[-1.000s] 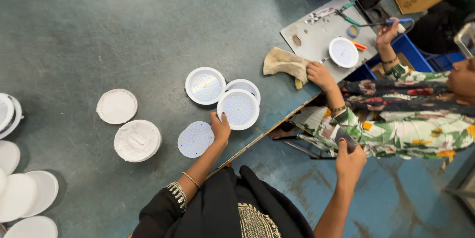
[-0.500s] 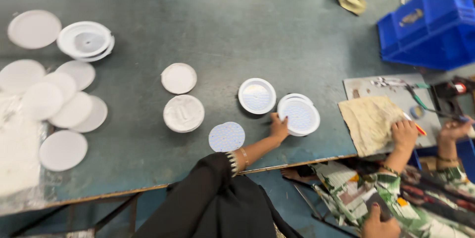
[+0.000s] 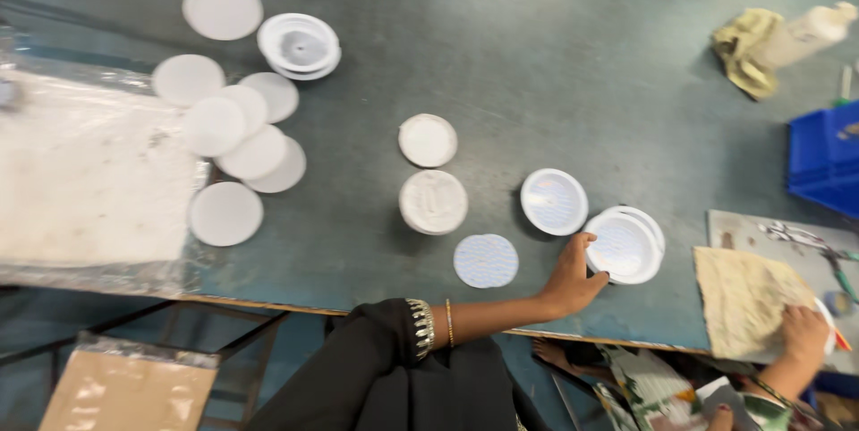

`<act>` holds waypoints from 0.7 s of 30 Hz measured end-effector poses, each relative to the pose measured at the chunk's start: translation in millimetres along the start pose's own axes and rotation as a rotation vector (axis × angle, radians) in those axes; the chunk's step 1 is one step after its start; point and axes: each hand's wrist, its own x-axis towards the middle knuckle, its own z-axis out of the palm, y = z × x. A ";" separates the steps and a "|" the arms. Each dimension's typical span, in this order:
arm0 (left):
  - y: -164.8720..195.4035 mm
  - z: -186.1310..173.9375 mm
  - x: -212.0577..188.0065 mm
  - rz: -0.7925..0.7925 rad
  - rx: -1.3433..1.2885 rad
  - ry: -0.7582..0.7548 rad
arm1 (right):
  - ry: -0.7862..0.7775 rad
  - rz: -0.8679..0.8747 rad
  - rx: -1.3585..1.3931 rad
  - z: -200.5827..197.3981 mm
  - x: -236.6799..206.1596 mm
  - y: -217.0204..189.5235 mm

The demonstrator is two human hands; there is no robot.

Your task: The person repeatedly picks up white circular plastic parts from a table, applies a white substance from a small container using a small tool, and places the parts back on the table. The person works one at a time, handling each part individually.

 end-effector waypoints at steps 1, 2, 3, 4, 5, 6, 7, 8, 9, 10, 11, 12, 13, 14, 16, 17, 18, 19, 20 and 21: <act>10.8 -23.0 -1.2 0.057 -0.028 0.014 | -0.009 -0.020 0.027 2.7 4.2 -13.8; 19.5 -47.0 1.1 0.103 -0.047 0.096 | -0.021 -0.045 0.057 5.9 6.7 -29.1; 25.1 -73.0 7.7 0.150 -0.065 0.175 | -0.036 -0.060 0.084 9.2 5.0 -45.0; 26.4 -102.5 16.2 0.198 -0.082 0.251 | -0.049 -0.079 0.116 13.2 1.9 -61.6; 23.2 -134.7 25.3 0.235 -0.057 0.334 | -0.061 -0.091 0.146 17.5 -3.1 -78.2; 14.8 -175.9 37.7 0.268 -0.011 0.442 | -0.073 -0.095 0.171 19.7 -10.3 -93.1; 4.5 -218.0 52.3 0.297 0.046 0.551 | -0.084 -0.094 0.193 22.2 -19.2 -107.2; -7.3 -266.4 68.4 0.311 0.113 0.665 | -0.092 -0.088 0.224 23.6 -29.7 -119.8; -18.4 -316.1 85.1 0.305 0.191 0.771 | -0.098 -0.076 0.249 24.4 -42.4 -131.2; -28.3 -363.5 98.3 0.287 0.264 0.861 | -0.105 -0.064 0.282 26.7 -54.6 -143.0; -35.8 -408.2 109.8 0.266 0.339 0.946 | -0.114 -0.055 0.324 27.2 -67.8 -153.9; -41.2 -449.8 116.2 0.235 0.401 0.983 | -0.108 -0.053 0.392 29.3 -78.2 -166.3; -43.6 -484.7 126.9 0.194 0.459 1.029 | -0.152 -0.016 0.504 33.0 -88.2 -180.0; -43.9 -515.7 133.6 0.165 0.518 1.044 | -0.189 0.023 0.612 36.0 -96.7 -194.3; -37.4 -561.7 149.0 0.110 0.620 1.034 | -0.235 0.096 0.668 29.6 -111.1 -218.5; -29.5 -578.5 155.8 0.088 0.666 1.023 | -0.253 0.129 0.621 36.1 -121.5 -236.2; -22.0 -591.6 163.6 0.068 0.714 1.001 | -0.349 0.160 0.701 42.6 -125.6 -254.1; -15.8 -601.2 171.5 0.046 0.766 0.981 | -0.408 0.104 0.746 55.9 -126.5 -275.5; -10.4 -608.5 178.6 0.024 0.807 0.969 | -0.467 0.200 0.635 67.6 -129.3 -294.9; -6.8 -612.2 184.7 -0.018 0.865 0.938 | -0.522 0.044 0.720 86.7 -125.9 -317.5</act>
